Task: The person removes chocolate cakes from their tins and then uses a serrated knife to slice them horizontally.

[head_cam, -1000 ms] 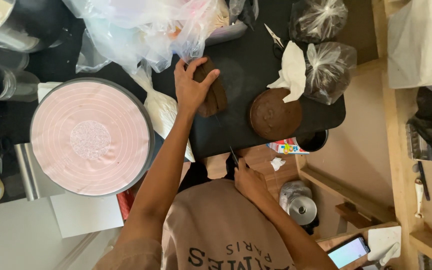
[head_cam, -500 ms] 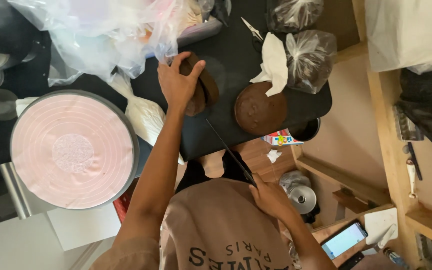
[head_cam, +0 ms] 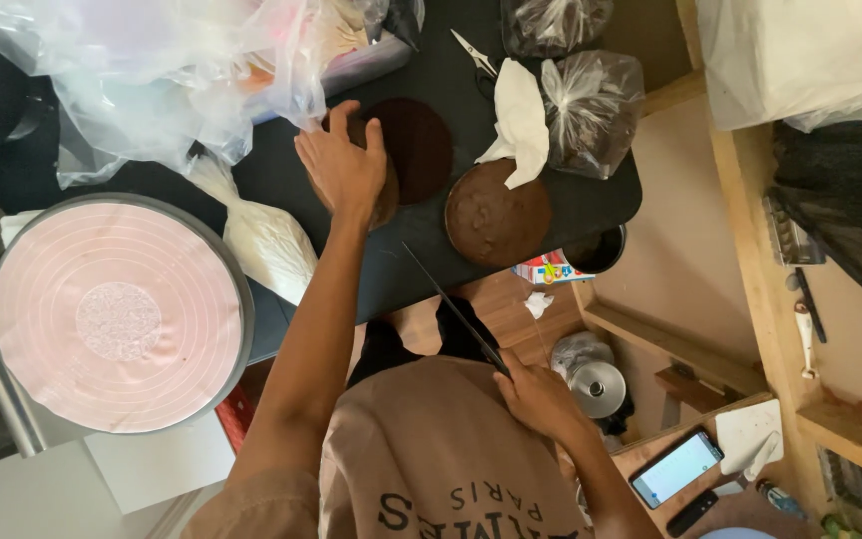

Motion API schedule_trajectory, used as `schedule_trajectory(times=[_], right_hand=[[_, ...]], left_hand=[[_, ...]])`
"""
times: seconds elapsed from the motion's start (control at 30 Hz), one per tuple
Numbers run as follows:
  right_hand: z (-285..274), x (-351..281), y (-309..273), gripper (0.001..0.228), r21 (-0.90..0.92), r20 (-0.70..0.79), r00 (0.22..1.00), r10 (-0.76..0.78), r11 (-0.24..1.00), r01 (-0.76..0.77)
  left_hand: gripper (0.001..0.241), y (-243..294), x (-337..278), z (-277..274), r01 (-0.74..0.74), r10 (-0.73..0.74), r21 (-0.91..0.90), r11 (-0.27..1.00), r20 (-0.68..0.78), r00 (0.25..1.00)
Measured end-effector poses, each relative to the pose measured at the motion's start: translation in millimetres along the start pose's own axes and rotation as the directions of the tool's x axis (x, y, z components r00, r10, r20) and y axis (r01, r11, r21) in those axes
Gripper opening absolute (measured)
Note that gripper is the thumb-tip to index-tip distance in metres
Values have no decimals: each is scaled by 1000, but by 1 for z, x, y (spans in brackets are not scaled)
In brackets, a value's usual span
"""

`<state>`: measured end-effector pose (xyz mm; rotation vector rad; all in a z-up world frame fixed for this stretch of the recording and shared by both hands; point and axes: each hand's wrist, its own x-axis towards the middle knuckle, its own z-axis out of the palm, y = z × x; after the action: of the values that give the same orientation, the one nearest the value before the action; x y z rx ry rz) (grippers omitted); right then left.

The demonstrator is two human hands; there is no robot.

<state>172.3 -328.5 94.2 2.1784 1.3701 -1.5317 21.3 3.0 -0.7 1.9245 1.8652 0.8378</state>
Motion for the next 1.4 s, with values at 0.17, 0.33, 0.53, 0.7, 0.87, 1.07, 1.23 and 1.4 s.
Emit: schedule_trajectory(times=[0.17, 0.33, 0.53, 0.7, 0.87, 1.07, 1.23, 1.4], right_hand=[[3, 0, 13, 43, 5, -16, 1000, -17, 1000, 17], [-5, -9, 29, 44, 36, -2, 1000, -10, 999, 10], [2, -20, 110, 38, 262, 43, 999, -6, 965, -5], [-13, -25, 148, 37, 660, -98, 983, 156, 749, -53], [-23, -10, 153, 35, 731, -431, 900, 67, 611, 304], [-31, -7, 135, 36, 729, -559, 824, 90, 527, 437], [-22, -14, 135, 38, 744, -590, 800, 105, 454, 490], [-7, -8, 164, 37, 810, -550, 809, 209, 369, 456]], left_hand=[[43, -2, 1, 15, -1, 1, -20, 1000, -3, 1000], [44, -12, -9, 9, -28, 29, -130, 991, 6, 1000], [40, -22, -60, -26, -110, 102, -351, 930, -42, 994], [35, 5, -99, -33, -327, 323, -362, 873, -74, 944], [44, 77, -74, 13, -413, 451, -374, 830, 17, 892], [92, 135, -26, 106, -203, 237, -122, 972, 484, 842], [46, 102, 12, 188, -216, 89, 86, 973, 720, 689], [44, 83, 65, 194, 11, 13, -45, 999, 495, 869]])
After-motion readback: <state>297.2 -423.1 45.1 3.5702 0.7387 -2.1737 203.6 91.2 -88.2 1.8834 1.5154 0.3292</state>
